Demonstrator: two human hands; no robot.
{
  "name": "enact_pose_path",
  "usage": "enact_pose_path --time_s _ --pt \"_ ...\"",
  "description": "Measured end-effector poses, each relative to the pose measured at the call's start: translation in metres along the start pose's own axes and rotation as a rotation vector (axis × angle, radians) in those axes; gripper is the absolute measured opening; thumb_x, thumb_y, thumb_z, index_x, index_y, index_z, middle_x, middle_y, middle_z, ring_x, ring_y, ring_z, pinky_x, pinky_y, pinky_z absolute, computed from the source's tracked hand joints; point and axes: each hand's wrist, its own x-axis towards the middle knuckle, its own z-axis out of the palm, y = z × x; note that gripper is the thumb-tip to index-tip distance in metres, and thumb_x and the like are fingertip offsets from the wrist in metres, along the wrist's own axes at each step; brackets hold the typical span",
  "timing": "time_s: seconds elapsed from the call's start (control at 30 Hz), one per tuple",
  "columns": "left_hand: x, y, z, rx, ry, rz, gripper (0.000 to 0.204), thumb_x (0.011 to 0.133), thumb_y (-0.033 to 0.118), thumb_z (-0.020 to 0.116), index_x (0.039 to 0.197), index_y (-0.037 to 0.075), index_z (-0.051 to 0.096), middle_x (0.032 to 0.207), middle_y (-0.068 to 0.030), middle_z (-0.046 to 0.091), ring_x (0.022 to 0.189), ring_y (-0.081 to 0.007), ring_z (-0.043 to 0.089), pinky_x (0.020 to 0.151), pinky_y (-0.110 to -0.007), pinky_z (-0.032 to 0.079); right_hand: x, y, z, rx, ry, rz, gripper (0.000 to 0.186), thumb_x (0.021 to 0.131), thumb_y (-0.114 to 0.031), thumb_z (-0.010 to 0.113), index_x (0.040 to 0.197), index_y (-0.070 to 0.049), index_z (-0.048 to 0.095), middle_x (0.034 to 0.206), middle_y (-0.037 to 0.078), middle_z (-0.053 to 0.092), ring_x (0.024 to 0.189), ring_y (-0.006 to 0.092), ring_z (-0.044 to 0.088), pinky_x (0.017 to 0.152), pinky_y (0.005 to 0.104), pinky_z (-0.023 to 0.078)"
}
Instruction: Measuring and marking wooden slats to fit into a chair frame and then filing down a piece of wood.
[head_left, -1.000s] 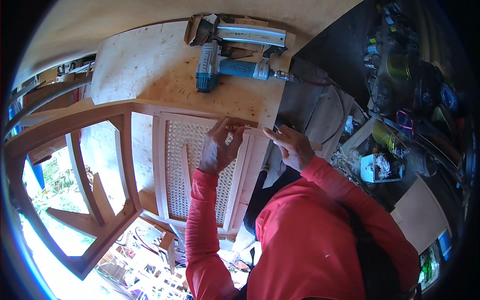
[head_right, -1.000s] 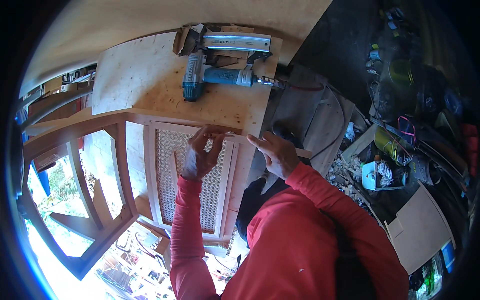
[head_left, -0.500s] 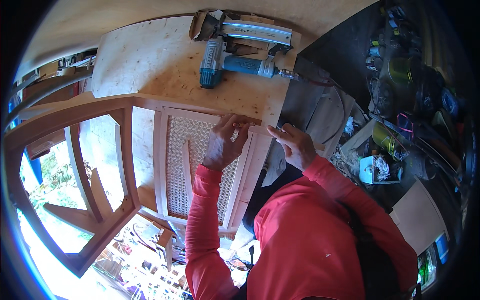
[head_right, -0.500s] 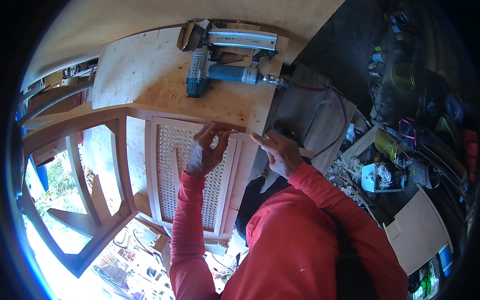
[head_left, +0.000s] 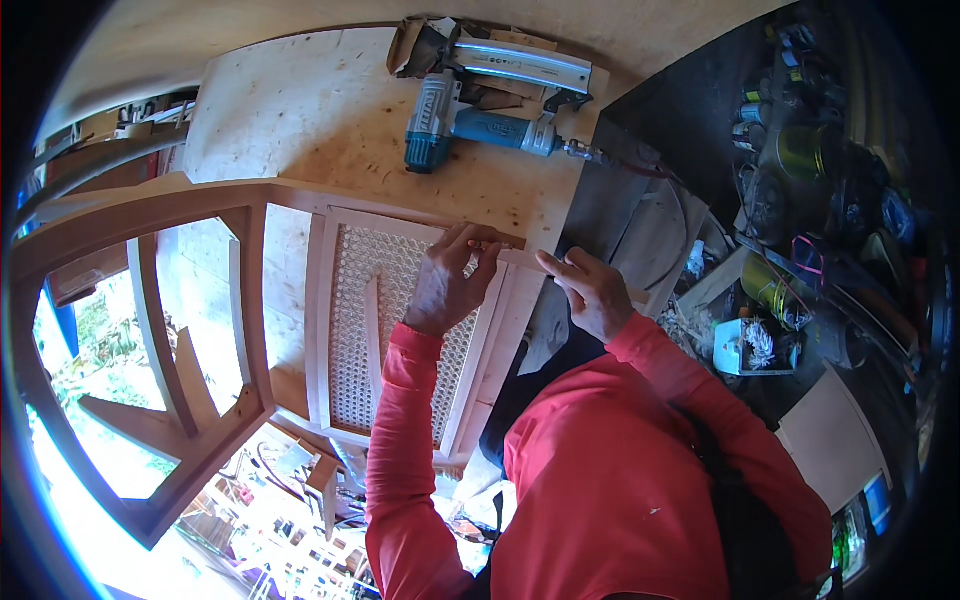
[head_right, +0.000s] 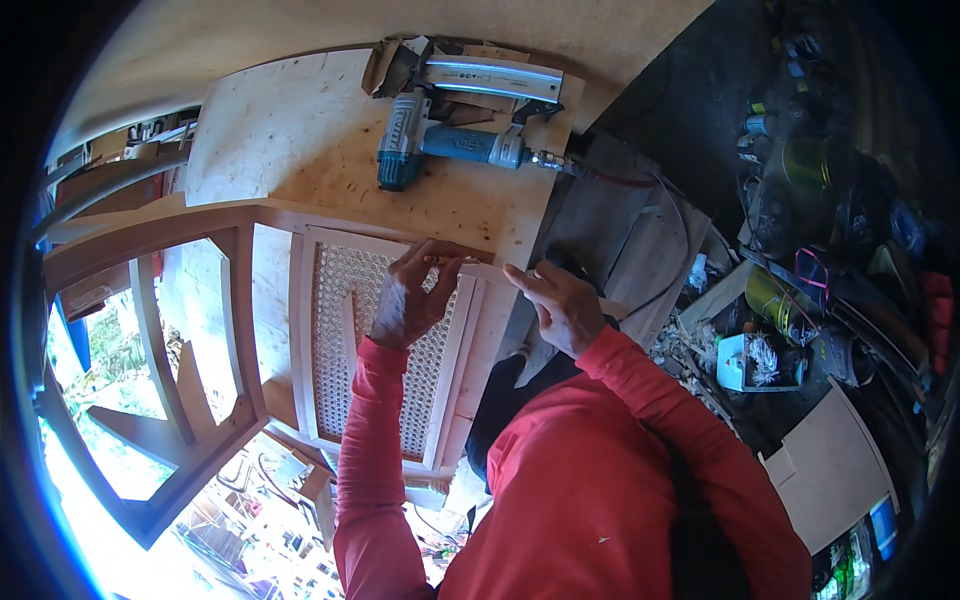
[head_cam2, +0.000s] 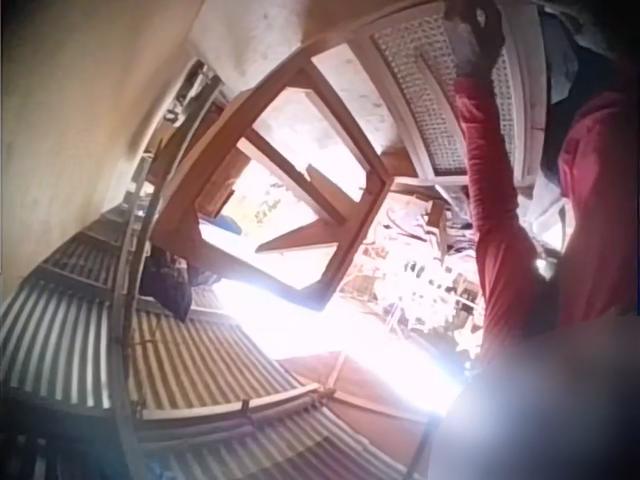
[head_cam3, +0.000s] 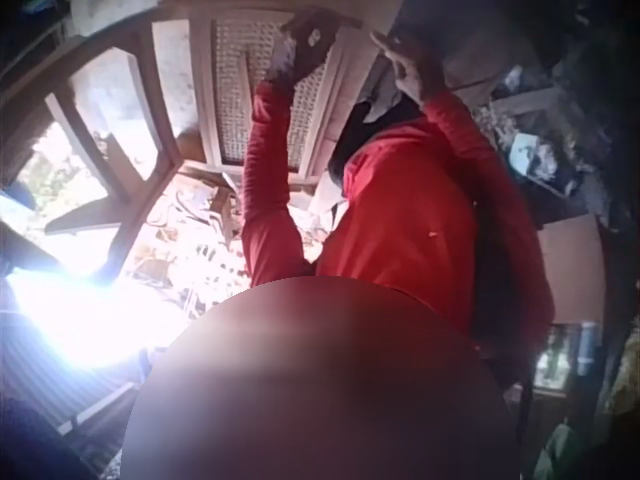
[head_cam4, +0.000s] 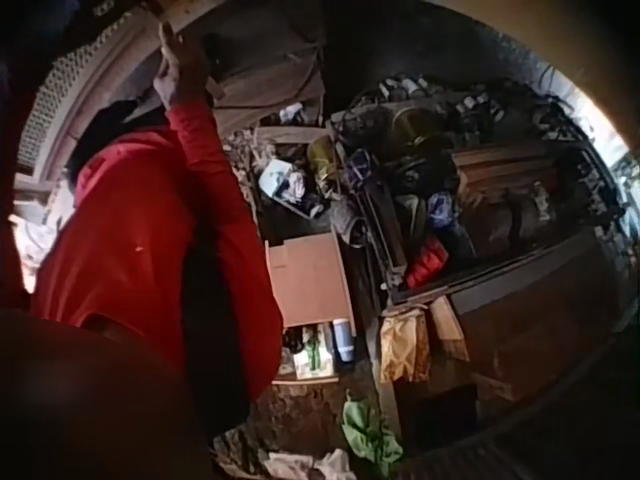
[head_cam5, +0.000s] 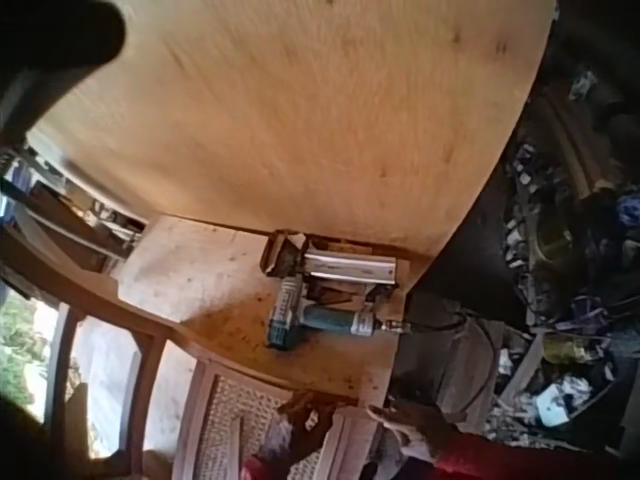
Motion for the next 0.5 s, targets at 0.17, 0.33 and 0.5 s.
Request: enact_pose_path --time_s 0.17,0.33,0.5 --pt "-0.004 0.006 -0.007 -0.052 -0.005 -0.041 0.008 0.103 -0.001 0.066 0.106 -0.002 0.073 0.100 -0.0161 0.076 0.089 -0.0270 0.078 0.079 -0.038 0.061 0.002 -0.003 -0.002 0.020 0.001 -0.005 0.079 0.080 0.014 0.072 0.153 -0.015 0.068 0.094 0.010 0.062 0.079 0.0312 0.067 0.069 0.0448 0.058" --pt "-0.062 0.024 -0.037 -0.250 0.353 -0.033 0.017 0.107 -0.007 0.053 0.111 -0.005 0.069 0.111 -0.0165 0.076 0.093 -0.0262 0.076 0.083 -0.037 0.061 0.002 -0.002 -0.027 0.108 -0.017 -0.053 0.056 0.095 0.004 0.071 0.149 -0.010 0.068 0.100 0.012 0.067 0.085 0.0355 0.071 0.071 0.0467 0.058" --pt "-0.189 0.021 -0.061 0.422 0.597 -0.428 0.018 0.102 0.002 0.065 0.119 0.001 0.066 0.112 -0.0176 0.068 0.105 -0.0372 0.068 0.093 -0.047 0.054 -0.003 -0.005 -0.078 0.117 -0.021 -0.084 0.036 0.103 -0.006 0.070 0.139 0.001 0.069 0.118 0.024 0.073 0.100 0.0442 0.075 0.079 0.0479 0.059"
